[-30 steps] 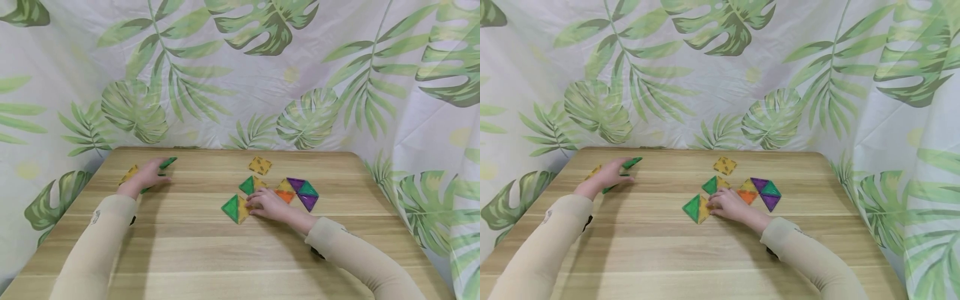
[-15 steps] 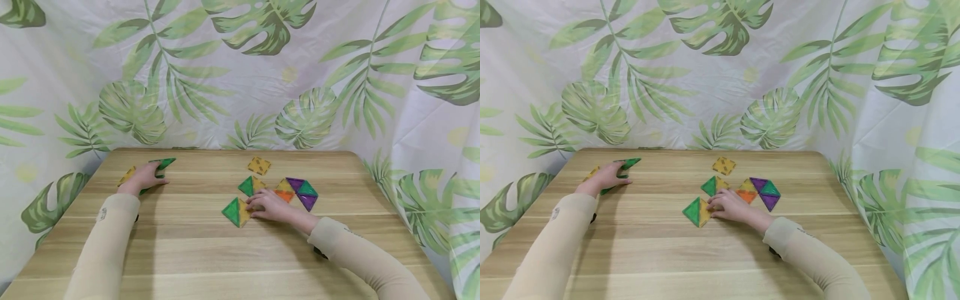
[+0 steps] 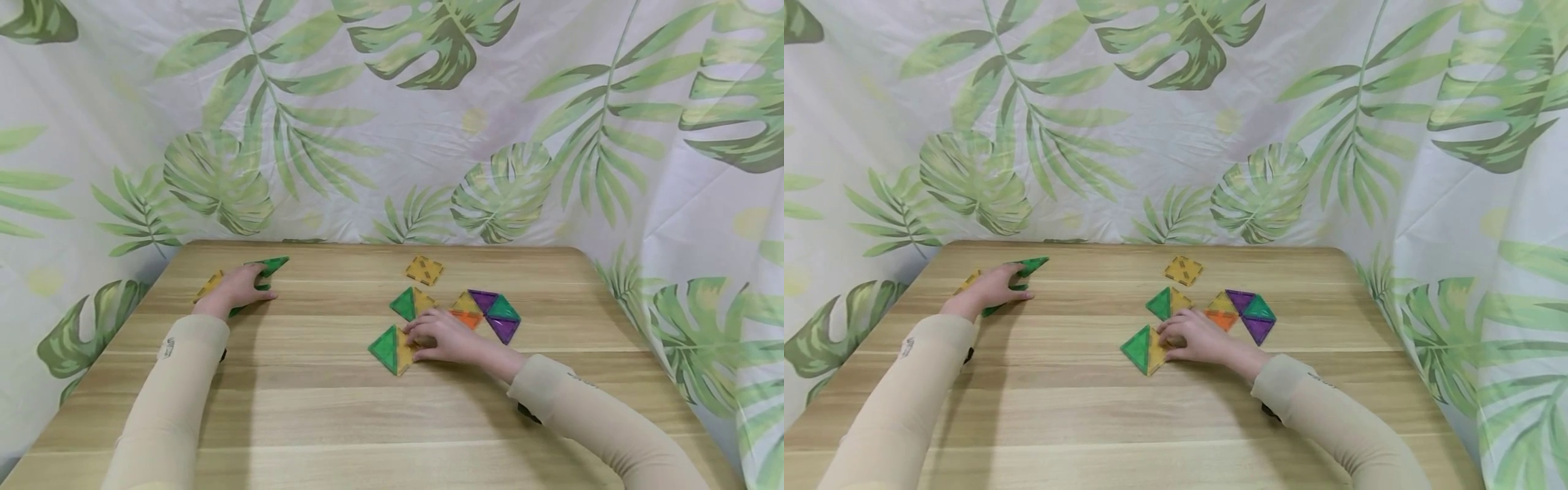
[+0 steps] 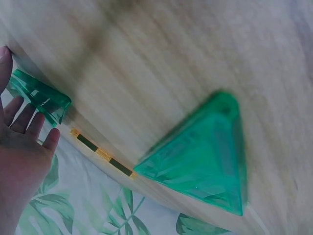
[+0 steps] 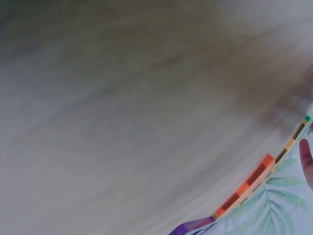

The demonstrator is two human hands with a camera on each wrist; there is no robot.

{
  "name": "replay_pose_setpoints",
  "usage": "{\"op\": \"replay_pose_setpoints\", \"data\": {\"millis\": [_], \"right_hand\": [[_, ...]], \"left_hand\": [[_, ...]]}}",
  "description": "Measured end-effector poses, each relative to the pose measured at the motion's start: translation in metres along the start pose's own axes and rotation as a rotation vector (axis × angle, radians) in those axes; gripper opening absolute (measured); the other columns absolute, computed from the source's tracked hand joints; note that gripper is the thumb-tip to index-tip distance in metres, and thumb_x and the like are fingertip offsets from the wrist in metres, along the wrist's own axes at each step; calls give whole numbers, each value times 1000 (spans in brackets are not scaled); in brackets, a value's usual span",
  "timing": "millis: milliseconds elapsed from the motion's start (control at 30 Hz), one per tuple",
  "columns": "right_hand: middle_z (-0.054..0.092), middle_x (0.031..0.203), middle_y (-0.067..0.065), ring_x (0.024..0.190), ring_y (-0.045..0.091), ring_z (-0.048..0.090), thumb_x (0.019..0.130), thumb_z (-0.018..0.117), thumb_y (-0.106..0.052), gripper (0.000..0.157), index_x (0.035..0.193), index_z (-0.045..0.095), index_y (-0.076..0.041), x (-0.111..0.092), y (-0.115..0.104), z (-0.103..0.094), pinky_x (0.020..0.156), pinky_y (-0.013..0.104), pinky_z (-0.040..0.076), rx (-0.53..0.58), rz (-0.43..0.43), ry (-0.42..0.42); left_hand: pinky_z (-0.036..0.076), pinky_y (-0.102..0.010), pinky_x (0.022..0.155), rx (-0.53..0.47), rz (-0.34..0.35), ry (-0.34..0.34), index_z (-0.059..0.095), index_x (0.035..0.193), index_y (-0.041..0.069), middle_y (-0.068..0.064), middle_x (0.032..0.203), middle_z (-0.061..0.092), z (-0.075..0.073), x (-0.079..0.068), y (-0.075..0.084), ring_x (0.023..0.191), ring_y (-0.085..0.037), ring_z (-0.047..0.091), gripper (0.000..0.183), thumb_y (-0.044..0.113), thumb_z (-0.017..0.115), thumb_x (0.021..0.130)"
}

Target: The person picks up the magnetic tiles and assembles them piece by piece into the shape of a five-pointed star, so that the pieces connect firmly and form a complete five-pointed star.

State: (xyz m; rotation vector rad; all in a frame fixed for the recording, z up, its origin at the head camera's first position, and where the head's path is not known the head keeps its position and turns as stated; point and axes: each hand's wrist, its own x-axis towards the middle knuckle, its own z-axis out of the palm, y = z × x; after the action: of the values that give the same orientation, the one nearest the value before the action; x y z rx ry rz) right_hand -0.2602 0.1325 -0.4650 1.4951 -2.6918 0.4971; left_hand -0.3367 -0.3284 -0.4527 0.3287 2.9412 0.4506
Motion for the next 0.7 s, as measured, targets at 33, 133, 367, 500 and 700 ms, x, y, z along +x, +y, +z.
{"op": "replay_pose_setpoints", "data": {"millis": [33,133,367,500,700], "right_hand": [[62,124,-2,116,18,50,82,71,-40,35,109,70,-18,1,-1,0,101,43,38,1,8,-9],[58,130,-3,122,18,47,82,69,-46,46,120,65,-18,4,-2,0,103,43,37,0,25,-48],[54,135,-4,126,20,43,83,66,-50,53,126,62,-19,6,-3,3,103,44,36,-21,34,-87],[54,135,-3,125,20,43,83,67,-48,52,126,62,-19,6,-5,2,103,45,36,-6,41,-92],[54,135,-3,125,20,43,83,67,-47,52,126,62,-19,6,-7,1,102,45,37,1,47,-91]], "left_hand": [[27,-67,101,5,2,-1,32,141,-9,-36,142,30,0,0,0,128,-54,28,83,42,67,86],[27,-67,100,22,6,-7,33,141,-9,-36,142,29,-1,0,0,128,-54,27,82,42,67,86],[28,-65,101,57,33,0,39,138,-7,-35,142,31,-1,-1,9,128,-53,30,78,44,67,85],[27,-68,100,58,67,24,46,135,-6,-34,139,36,1,-3,19,126,-53,33,72,42,68,85],[26,-69,98,66,110,59,53,130,-2,-31,135,42,9,-4,33,124,-50,37,62,39,69,85]]}}
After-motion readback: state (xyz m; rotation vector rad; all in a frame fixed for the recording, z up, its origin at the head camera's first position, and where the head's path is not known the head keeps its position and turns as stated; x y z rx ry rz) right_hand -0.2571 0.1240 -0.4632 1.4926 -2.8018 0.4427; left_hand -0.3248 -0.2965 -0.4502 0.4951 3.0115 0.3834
